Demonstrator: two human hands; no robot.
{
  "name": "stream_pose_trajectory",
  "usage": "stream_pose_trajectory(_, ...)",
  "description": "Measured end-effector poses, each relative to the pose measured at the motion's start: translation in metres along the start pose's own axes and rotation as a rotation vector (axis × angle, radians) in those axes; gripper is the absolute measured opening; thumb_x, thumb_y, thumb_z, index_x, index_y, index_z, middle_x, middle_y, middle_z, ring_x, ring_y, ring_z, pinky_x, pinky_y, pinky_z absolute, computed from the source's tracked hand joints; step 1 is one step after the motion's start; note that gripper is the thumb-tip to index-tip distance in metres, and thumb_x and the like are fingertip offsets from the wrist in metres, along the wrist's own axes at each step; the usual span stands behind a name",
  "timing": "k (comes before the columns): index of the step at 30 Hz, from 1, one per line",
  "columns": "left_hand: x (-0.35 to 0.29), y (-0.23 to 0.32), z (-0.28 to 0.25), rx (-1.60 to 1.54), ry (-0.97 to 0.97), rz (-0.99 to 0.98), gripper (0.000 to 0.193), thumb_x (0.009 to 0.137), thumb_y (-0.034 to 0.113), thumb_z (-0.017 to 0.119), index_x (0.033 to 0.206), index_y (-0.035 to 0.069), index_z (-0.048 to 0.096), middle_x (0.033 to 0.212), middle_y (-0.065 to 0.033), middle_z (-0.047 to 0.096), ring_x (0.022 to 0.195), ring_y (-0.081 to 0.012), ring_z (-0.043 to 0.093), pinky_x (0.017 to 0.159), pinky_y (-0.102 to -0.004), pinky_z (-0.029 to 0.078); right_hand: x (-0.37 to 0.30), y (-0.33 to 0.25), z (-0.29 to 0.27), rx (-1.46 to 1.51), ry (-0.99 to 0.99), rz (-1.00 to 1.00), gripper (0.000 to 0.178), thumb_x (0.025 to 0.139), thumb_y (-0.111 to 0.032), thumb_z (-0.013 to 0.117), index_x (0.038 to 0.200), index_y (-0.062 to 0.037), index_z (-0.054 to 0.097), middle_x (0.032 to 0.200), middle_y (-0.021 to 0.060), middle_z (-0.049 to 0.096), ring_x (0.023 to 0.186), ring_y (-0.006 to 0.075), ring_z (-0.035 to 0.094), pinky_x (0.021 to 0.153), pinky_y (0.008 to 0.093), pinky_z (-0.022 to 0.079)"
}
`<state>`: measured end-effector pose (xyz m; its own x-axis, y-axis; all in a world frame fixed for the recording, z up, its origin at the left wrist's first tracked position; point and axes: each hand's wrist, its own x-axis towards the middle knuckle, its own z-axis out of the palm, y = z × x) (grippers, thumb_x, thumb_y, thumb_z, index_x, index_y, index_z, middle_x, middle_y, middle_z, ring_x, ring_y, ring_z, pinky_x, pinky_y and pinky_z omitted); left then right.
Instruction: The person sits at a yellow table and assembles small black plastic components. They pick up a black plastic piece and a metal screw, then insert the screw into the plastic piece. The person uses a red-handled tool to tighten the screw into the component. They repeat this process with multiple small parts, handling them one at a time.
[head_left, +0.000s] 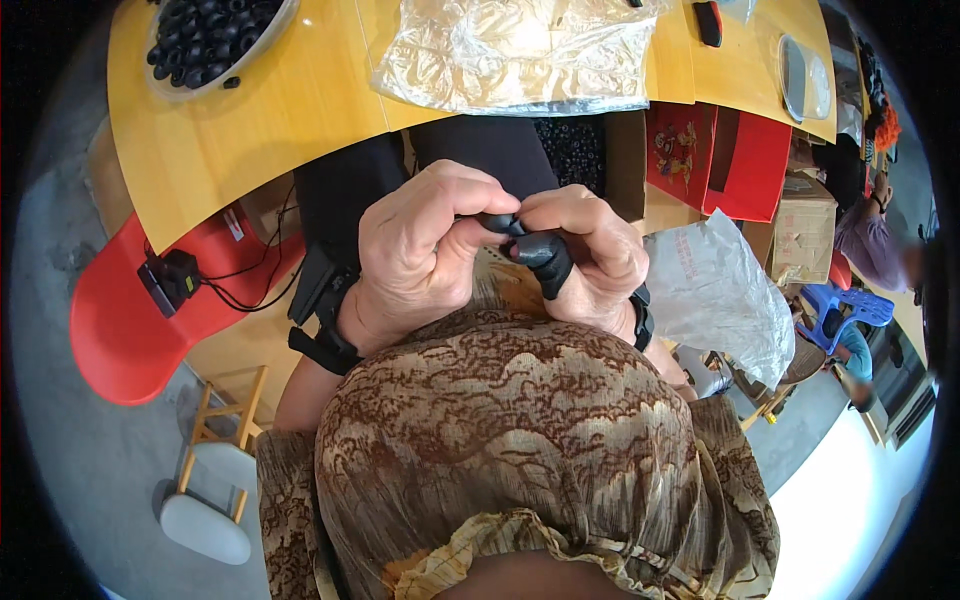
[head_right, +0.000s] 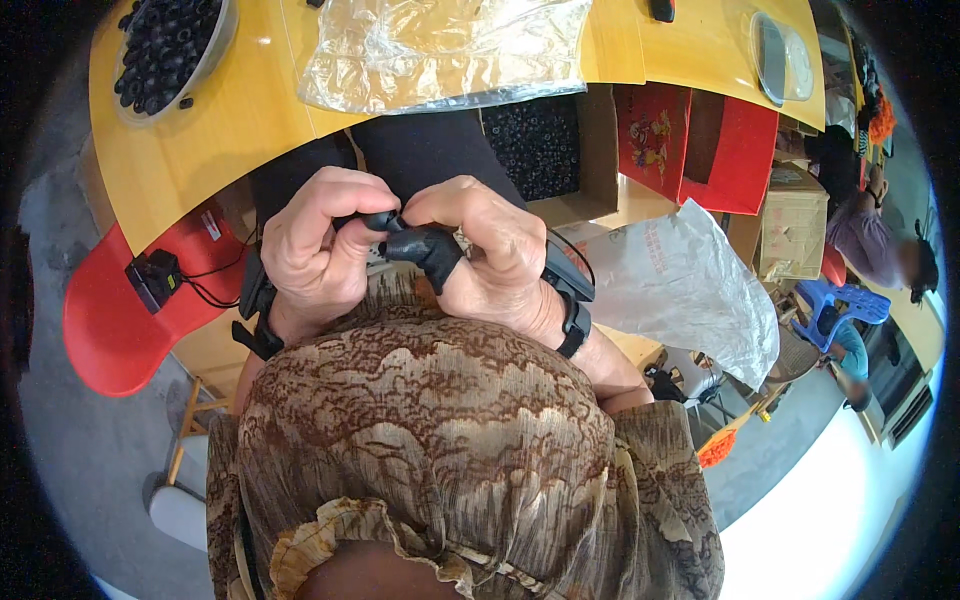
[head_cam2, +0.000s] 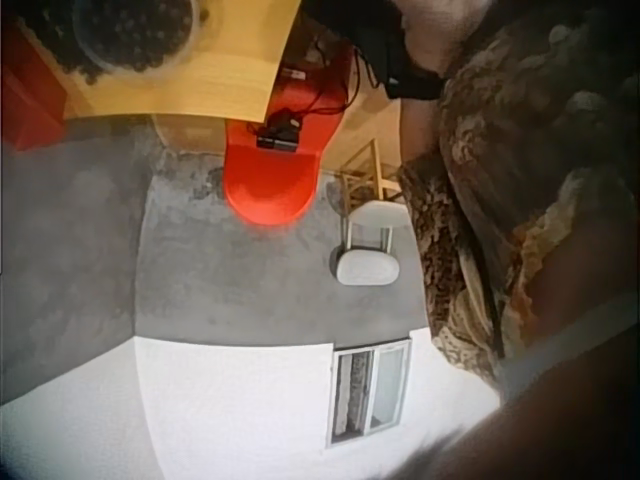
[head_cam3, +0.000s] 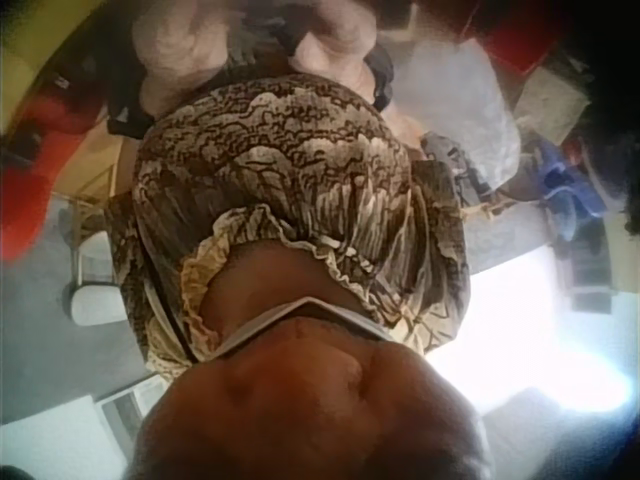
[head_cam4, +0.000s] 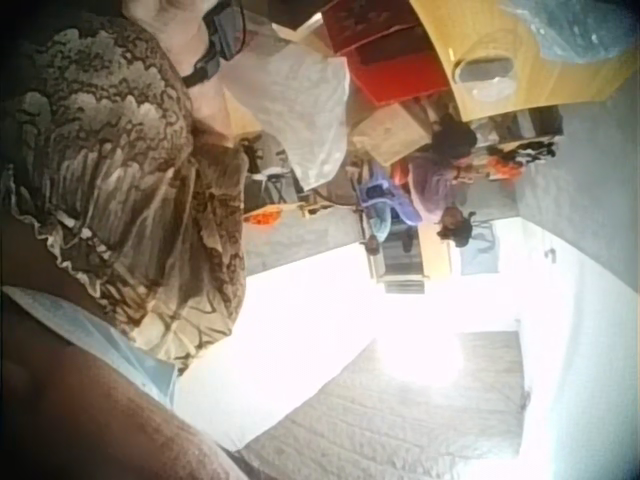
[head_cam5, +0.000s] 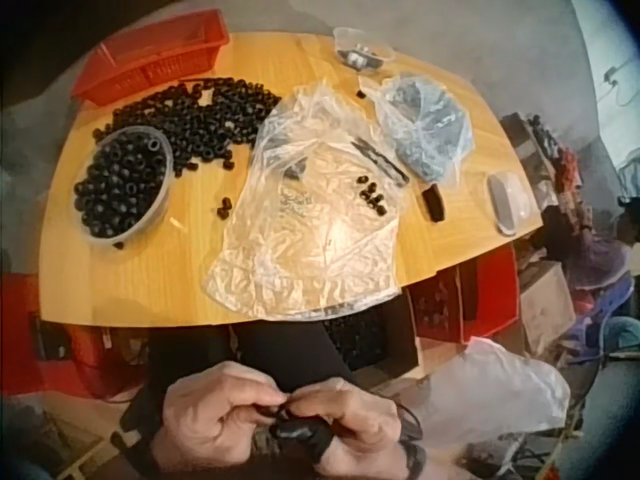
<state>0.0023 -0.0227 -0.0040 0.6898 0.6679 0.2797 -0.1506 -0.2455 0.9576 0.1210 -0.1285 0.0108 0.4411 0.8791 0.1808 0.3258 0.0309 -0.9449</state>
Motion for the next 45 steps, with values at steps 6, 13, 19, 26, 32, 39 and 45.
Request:
stream_pose_trajectory(6, -0.004, 0.000, 0.005, -0.036, 0.042, -0.046, 0.018, 0.070, -0.010, 0.063, 0.084, -0.001, 0.059, 0.076, -0.0103, 0.060, 0.066, -0.0191, 0.060, 0.059, -0.0249, 0.047, 0.001, -0.001, -0.001, -0.087, 0.040, -0.138, 0.021, 0.065, 0.005, 0.067, 0.085, 0.0002, 0.060, 0.076, 0.0113, 0.064, 0.064, 0.0227, 0.063, 0.057, 0.0277, 0.050)
stream_pose_trajectory(13, -0.005, 0.008, 0.008, 0.015, 0.060, -0.066, 0.020, 0.067, -0.013, 0.063, 0.083, -0.001, 0.059, 0.076, -0.0105, 0.061, 0.066, -0.0202, 0.061, 0.059, -0.0253, 0.047, 0.003, -0.007, -0.003, -0.243, 0.032, -0.228, 0.034, 0.053, 0.009, 0.062, 0.086, 0.0002, 0.060, 0.074, 0.0124, 0.062, 0.064, 0.0258, 0.063, 0.056, 0.0305, 0.050)
stream_pose_trajectory(19, -0.011, 0.009, 0.009, 0.062, 0.041, -0.111, 0.022, 0.065, -0.014, 0.062, 0.082, -0.001, 0.059, 0.074, -0.0089, 0.060, 0.062, -0.0191, 0.059, 0.057, -0.0247, 0.046, 0.005, -0.005, -0.010, -0.200, -0.074, -0.223, 0.038, 0.048, 0.011, 0.056, 0.085, 0.0022, 0.059, 0.074, 0.0139, 0.061, 0.065, 0.0287, 0.063, 0.057, 0.0314, 0.050)
stream_pose_trajectory(26, -0.012, 0.009, 0.009, 0.094, 0.035, -0.151, 0.020, 0.066, -0.014, 0.061, 0.081, -0.001, 0.059, 0.072, -0.0084, 0.059, 0.061, -0.0175, 0.059, 0.055, -0.0235, 0.045, 0.003, -0.007, -0.017, -0.078, -0.157, -0.048, 0.030, 0.056, 0.015, 0.054, 0.083, 0.0027, 0.059, 0.074, 0.0138, 0.063, 0.068, 0.0260, 0.065, 0.061, 0.0292, 0.051)
stream_pose_trajectory(32, -0.012, 0.007, 0.010, 0.064, -0.007, -0.087, 0.021, 0.067, -0.015, 0.058, 0.081, 0.000, 0.059, 0.072, -0.0090, 0.059, 0.061, -0.0182, 0.060, 0.054, -0.0252, 0.047, -0.004, -0.007, -0.015, 0.064, -0.087, 0.122, 0.019, 0.067, 0.013, 0.056, 0.080, -0.0001, 0.061, 0.074, 0.0100, 0.065, 0.068, 0.0190, 0.065, 0.062, 0.0269, 0.051)
stream_pose_trajectory(39, -0.012, 0.009, 0.013, 0.096, -0.005, -0.013, 0.019, 0.067, -0.014, 0.059, 0.080, -0.001, 0.058, 0.071, -0.0102, 0.059, 0.060, -0.0197, 0.060, 0.053, -0.0262, 0.047, -0.001, -0.014, -0.020, -0.133, -0.095, -0.013, 0.024, 0.060, 0.015, 0.053, 0.077, 0.0000, 0.061, 0.074, 0.0115, 0.063, 0.067, 0.0226, 0.064, 0.062, 0.0286, 0.051)
stream_pose_trajectory(45, -0.019, 0.016, 0.017, 0.120, 0.037, -0.053, 0.017, 0.067, -0.012, 0.062, 0.077, 0.000, 0.058, 0.068, -0.0104, 0.059, 0.059, -0.0204, 0.060, 0.052, -0.0261, 0.047, -0.003, -0.022, -0.021, -0.129, -0.161, 0.045, 0.030, 0.053, 0.016, 0.047, 0.077, 0.0013, 0.059, 0.074, 0.0129, 0.062, 0.068, 0.0265, 0.063, 0.063, 0.0299, 0.051)
